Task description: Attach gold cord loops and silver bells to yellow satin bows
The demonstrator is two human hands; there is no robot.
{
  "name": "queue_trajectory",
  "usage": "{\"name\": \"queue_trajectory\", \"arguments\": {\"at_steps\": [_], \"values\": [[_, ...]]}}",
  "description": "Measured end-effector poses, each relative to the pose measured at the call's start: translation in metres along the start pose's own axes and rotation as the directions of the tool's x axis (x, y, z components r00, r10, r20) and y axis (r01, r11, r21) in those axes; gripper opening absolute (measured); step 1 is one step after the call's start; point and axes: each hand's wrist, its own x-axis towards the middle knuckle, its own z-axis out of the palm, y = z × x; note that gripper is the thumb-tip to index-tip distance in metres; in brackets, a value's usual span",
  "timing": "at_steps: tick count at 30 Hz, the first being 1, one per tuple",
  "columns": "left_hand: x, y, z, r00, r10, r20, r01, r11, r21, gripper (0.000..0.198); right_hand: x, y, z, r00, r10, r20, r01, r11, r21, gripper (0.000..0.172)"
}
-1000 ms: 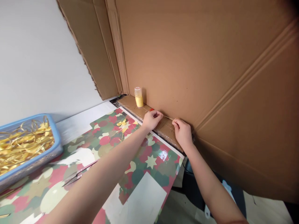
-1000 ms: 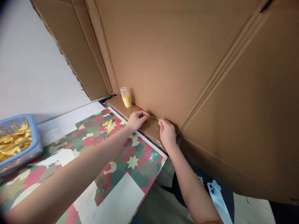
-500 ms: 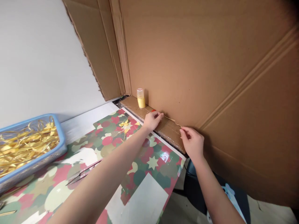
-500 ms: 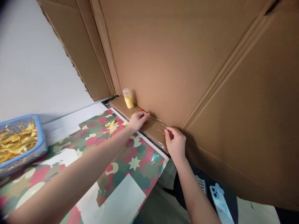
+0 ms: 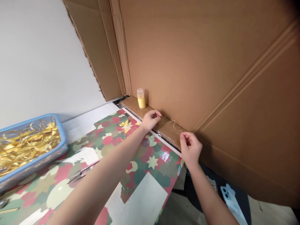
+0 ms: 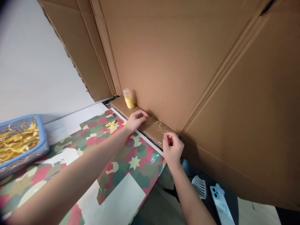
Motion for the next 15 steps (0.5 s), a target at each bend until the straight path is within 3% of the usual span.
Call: {"name": "queue_trajectory", "arguments": {"at_steps": [7, 15], "values": [[-0.0023, 0.0035, -0.0001, 0.978, 0.092, 0.188, -0.118, 0.984, 0.132, 0.013, 0.0038, -0.0016, 0.0001, 1.000, 0.009, 0.000, -0.009, 1.000, -0.011, 0.012], [0.0023, 0.0049, 0.0039, 0.960, 0.102, 0.259, -0.159, 0.965, 0.207, 0.005, 0.0026, 0.0014, 0.0011, 1.000, 0.017, -0.001, -0.017, 1.000, -0.006, 0.012]]}}
